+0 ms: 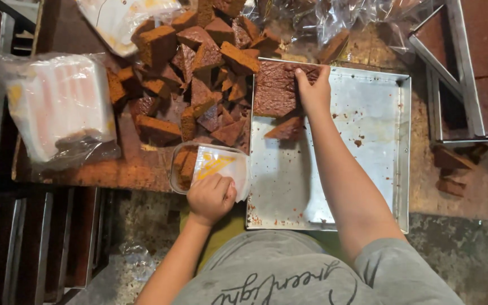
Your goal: Transferring cut cake pieces from a baking tray to a container and a pile on the workbench.
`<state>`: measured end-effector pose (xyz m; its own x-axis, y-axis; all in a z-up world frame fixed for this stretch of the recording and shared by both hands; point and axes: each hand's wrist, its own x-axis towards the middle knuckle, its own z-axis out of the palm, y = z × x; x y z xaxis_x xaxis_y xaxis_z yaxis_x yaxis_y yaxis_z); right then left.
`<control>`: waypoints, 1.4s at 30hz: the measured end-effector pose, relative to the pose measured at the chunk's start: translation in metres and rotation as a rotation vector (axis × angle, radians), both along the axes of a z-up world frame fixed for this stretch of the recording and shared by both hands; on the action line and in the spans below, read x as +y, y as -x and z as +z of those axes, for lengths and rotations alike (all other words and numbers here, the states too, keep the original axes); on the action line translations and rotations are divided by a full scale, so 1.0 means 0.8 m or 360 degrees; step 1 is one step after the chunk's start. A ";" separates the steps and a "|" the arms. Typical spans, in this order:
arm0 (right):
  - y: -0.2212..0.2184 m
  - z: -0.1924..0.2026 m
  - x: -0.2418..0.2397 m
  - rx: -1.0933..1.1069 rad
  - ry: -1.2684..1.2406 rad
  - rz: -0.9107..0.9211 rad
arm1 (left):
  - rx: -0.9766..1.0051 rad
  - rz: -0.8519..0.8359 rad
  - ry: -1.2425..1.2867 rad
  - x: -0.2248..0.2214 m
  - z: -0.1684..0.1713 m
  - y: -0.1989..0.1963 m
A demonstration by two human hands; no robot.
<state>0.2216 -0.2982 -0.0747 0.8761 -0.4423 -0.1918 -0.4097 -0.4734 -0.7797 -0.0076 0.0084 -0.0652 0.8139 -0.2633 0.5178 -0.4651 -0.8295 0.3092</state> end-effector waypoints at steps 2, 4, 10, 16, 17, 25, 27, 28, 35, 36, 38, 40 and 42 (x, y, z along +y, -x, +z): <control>0.008 -0.010 0.008 -0.0083 -0.0056 -0.0047 | 0.0000 -0.0008 0.0000 0.001 0.000 0.000; 0.026 0.011 0.030 -0.0287 -0.0128 -0.0144 | 0.0002 -0.0027 -0.0018 0.001 -0.003 -0.001; -0.005 -0.034 0.034 -0.0878 -0.0281 -0.0378 | 0.0004 -0.0016 0.0013 -0.001 0.004 -0.001; -0.032 0.132 0.080 -0.0955 -0.0983 0.0040 | 0.0097 -0.0081 0.0062 -0.005 0.041 -0.002; -0.032 0.157 0.091 -0.0957 -0.0979 0.0041 | 0.0095 -0.0082 0.0066 -0.005 0.041 -0.003; -0.049 0.004 0.056 -0.0217 -0.0207 0.0099 | 0.0075 -0.0076 0.0086 -0.004 0.043 0.000; -0.032 -0.006 0.058 0.0038 -0.0041 0.0266 | -0.0006 -0.0026 0.0049 -0.004 0.019 -0.001; -0.022 -0.012 0.060 0.0299 0.0127 0.0425 | -0.0082 0.0020 0.0014 -0.003 0.007 0.000; -0.030 -0.062 0.077 -0.0086 -0.0375 0.0425 | -0.0084 0.0006 0.0035 -0.003 0.009 0.000; -0.034 -0.069 0.079 -0.0120 -0.0406 0.0302 | -0.0088 0.0010 0.0044 -0.004 0.010 -0.001; -0.037 -0.070 0.093 -0.0155 -0.0437 0.0183 | -0.0095 0.0019 0.0050 -0.004 0.010 0.000; -0.037 -0.054 0.115 -0.0150 -0.0867 -0.0292 | -0.0075 0.0023 0.0019 -0.004 0.011 0.000; -0.020 -0.003 0.141 -0.0120 -0.0980 -0.0328 | -0.0086 0.0022 0.0008 -0.004 0.013 0.001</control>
<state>0.2376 -0.1853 -0.0775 0.8062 -0.4316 -0.4048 -0.3777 0.1513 -0.9135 -0.0087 0.0048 -0.0551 0.7884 -0.2494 0.5623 -0.4695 -0.8347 0.2880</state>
